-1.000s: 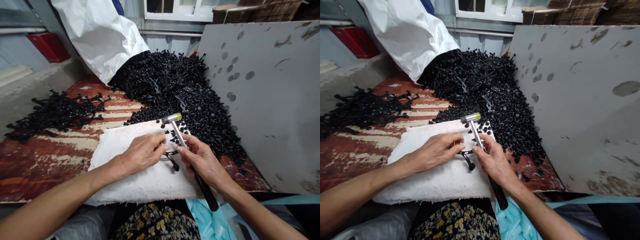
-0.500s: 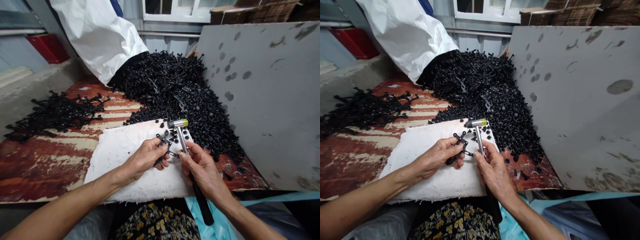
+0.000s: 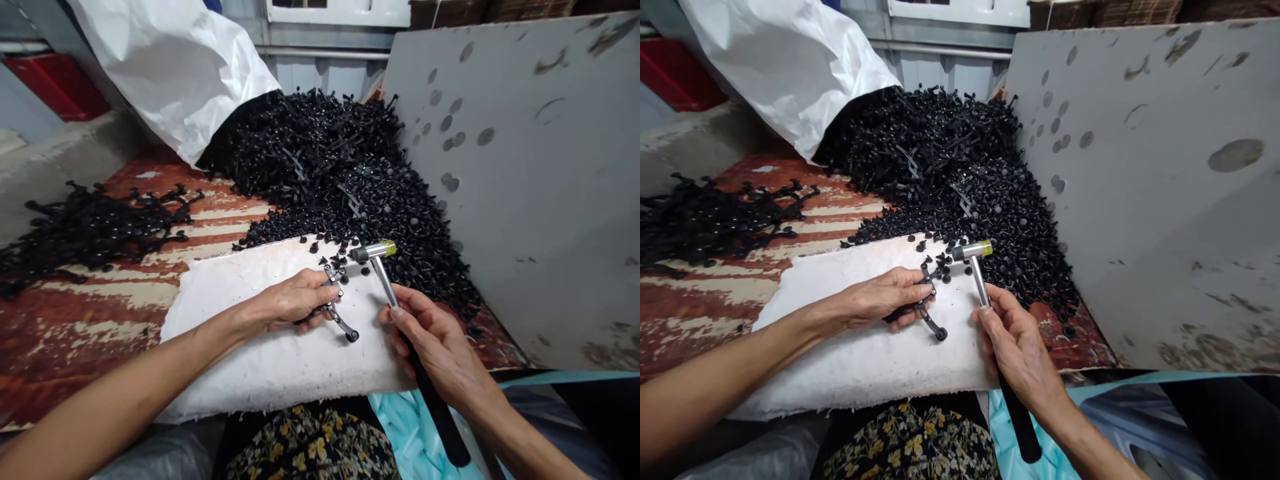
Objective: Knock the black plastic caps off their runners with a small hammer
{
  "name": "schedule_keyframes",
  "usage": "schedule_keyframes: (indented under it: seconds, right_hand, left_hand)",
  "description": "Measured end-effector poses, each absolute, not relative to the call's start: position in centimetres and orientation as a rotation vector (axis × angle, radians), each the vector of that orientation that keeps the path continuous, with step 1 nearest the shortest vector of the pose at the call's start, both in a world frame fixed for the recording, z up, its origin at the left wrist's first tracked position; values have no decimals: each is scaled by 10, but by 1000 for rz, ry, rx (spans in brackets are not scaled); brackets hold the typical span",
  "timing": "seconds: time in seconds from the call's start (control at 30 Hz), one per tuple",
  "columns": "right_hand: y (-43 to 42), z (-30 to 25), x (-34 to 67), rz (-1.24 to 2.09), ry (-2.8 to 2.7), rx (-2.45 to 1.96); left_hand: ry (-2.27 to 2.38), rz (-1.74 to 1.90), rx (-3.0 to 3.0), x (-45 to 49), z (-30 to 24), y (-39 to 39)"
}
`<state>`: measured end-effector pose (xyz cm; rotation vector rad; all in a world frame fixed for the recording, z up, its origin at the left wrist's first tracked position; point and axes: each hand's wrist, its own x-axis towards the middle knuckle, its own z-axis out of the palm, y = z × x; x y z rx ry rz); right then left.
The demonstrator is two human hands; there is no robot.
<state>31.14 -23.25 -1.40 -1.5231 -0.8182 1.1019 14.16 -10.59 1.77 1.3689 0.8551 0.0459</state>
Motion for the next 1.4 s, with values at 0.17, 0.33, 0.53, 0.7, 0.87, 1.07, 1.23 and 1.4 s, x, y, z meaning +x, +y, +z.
schedule_keyframes:
  seconds: [0.17,0.33,0.53,0.7,0.87,1.07,1.23,1.4]
  right_hand:
    - [-235,-23,312,1165,-726,-1429]
    - [-235,-26,314,1166,-721,-1391]
    - [-235,-27,314,1187,-700,-1369]
    - [-234,-26,315,1193,-717,-1390]
    - [-236,-26,315,1187,-714,-1383]
    - [-236,-25,314,1187,-706,-1394]
    - [-234,-24,314,1177,-708,-1407]
    - [-234,-25,315,1185,-710,-1400]
  left_hand:
    - [893,16,1422,152,15,-101]
    - [948,5,1359,156,11,-97]
    - [955,-25,1311,159,11,-93]
    - [952,-24,1292,159,9,-91]
    - [985,-33,1269,160,9,-92]
    - [1008,-38,1192,159,9,-90]
    - [1025,-47,1118,158,9,-87]
    - [1016,-54,1135,159,10,-88]
